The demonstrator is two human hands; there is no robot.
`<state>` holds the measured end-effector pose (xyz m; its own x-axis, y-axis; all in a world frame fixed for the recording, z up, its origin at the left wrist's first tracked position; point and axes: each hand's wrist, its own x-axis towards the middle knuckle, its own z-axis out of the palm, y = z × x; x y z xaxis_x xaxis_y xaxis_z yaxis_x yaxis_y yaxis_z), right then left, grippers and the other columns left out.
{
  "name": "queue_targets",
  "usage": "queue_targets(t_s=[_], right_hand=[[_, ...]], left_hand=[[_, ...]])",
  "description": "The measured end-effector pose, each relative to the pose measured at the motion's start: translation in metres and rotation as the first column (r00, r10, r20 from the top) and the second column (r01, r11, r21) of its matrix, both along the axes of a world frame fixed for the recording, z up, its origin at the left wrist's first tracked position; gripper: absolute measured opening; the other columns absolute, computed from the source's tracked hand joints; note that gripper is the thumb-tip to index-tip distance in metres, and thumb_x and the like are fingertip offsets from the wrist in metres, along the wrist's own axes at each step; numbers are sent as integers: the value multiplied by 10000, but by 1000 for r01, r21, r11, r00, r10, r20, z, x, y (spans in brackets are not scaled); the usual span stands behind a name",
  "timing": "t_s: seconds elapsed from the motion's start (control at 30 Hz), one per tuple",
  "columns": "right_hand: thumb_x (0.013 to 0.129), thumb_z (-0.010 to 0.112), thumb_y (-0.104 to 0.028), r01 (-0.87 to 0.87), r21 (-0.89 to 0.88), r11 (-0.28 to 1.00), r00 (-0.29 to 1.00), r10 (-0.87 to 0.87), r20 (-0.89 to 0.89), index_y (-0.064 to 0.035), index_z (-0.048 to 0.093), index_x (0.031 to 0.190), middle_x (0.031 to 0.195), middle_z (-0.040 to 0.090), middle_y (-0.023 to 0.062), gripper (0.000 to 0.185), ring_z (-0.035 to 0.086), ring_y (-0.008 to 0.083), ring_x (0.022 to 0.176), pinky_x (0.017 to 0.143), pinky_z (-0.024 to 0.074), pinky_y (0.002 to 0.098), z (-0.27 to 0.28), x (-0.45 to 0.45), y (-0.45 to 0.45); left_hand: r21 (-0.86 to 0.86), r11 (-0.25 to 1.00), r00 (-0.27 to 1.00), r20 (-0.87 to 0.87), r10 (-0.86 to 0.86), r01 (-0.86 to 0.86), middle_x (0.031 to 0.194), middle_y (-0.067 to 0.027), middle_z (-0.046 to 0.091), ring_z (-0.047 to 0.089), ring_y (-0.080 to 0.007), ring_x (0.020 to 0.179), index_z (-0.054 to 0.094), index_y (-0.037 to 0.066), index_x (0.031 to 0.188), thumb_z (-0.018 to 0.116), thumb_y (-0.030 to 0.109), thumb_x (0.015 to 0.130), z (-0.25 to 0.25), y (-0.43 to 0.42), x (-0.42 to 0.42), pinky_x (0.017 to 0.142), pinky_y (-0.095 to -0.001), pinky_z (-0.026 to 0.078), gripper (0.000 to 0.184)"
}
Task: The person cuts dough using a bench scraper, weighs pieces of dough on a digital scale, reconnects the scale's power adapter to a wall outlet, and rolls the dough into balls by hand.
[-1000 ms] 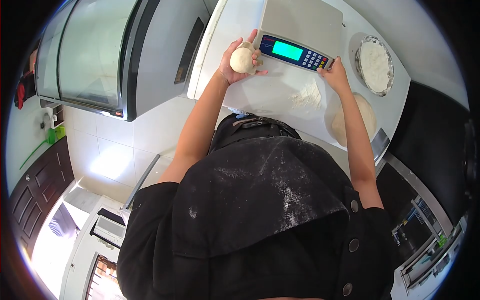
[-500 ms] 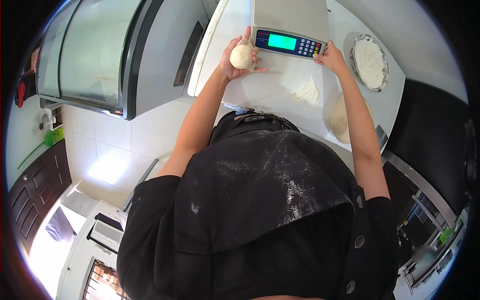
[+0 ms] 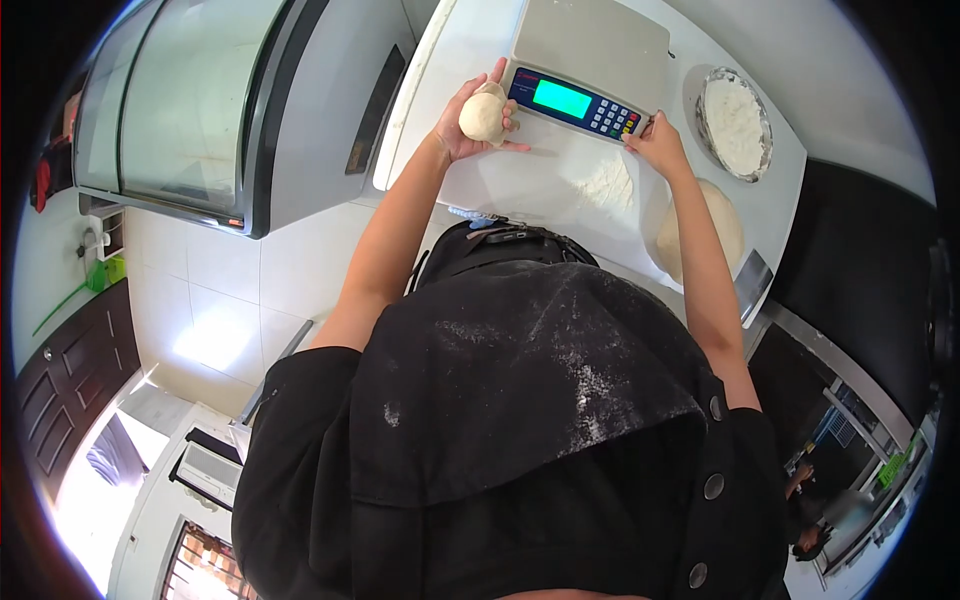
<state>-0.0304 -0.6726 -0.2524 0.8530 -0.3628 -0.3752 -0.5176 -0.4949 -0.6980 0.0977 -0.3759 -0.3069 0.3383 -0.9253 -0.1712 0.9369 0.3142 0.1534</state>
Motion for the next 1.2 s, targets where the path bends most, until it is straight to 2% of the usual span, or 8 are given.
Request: queue_targets(t_s=[0.13, 0.3, 0.5, 0.67, 0.8, 1.0, 1.2], right_hand=[[713, 694, -92, -93, -243, 966, 996, 89, -27, 45, 447, 947, 777, 614, 161, 367, 624, 257, 661, 656, 489, 318, -15, 0, -4], [709, 699, -126, -98, -300, 949, 994, 80, -70, 57, 445, 947, 801, 614, 173, 393, 618, 289, 705, 675, 489, 334, -2, 1, 6], [707, 706, -133, -124, -266, 956, 992, 119, -33, 56, 446, 953, 820, 616, 177, 405, 617, 289, 714, 685, 489, 331, -16, 0, -5], [704, 714, -148, -126, -216, 968, 992, 119, -45, 54, 442, 968, 840, 618, 181, 429, 622, 294, 729, 702, 490, 330, -10, 1, -4], [700, 719, -156, -123, -288, 950, 991, 100, -93, 53, 436, 984, 853, 620, 187, 451, 627, 297, 754, 716, 489, 329, -4, 3, 3], [697, 721, -155, -110, -262, 959, 991, 88, -97, 55, 432, 991, 871, 622, 195, 463, 630, 299, 774, 724, 489, 330, -2, 5, 5], [696, 720, -149, -40, -322, 946, 995, 10, -95, 43, 436, 999, 859, 624, 194, 457, 630, 298, 772, 720, 491, 329, -13, 9, 7]], left_hand=[[-32, 999, 1000, -8, -6, 6, 783, -65, 513, 531, -192, 702, 362, 443, 1327, 420, 443, 912, -4, 0, -1, 830, -650, 424, 419], [-75, 997, 1000, -19, -22, 20, 784, -66, 512, 531, -194, 704, 364, 441, 1327, 420, 447, 912, -4, -2, 2, 819, -655, 429, 419], [-86, 996, 999, -47, 1, -5, 796, -68, 512, 530, -193, 703, 358, 433, 1333, 423, 447, 911, -4, -2, 1, 813, -653, 435, 427], [-107, 994, 998, -61, -26, 19, 797, -48, 530, 567, -189, 692, 404, 455, 1297, 444, 449, 892, -6, -2, 2, 865, -654, 397, 407], [-133, 991, 998, -58, 14, -22, 815, -64, 503, 525, -184, 700, 348, 414, 1345, 432, 438, 908, -7, -2, 1, 832, -658, 421, 445], [-154, 988, 999, -50, 5, -13, 812, -63, 502, 522, -180, 698, 354, 414, 1342, 438, 435, 905, -8, -2, 2, 850, -660, 408, 445], [-133, 991, 998, -57, 16, -23, 810, -61, 502, 524, -178, 697, 362, 415, 1338, 443, 433, 903, -3, -3, 5, 866, -658, 398, 442]])
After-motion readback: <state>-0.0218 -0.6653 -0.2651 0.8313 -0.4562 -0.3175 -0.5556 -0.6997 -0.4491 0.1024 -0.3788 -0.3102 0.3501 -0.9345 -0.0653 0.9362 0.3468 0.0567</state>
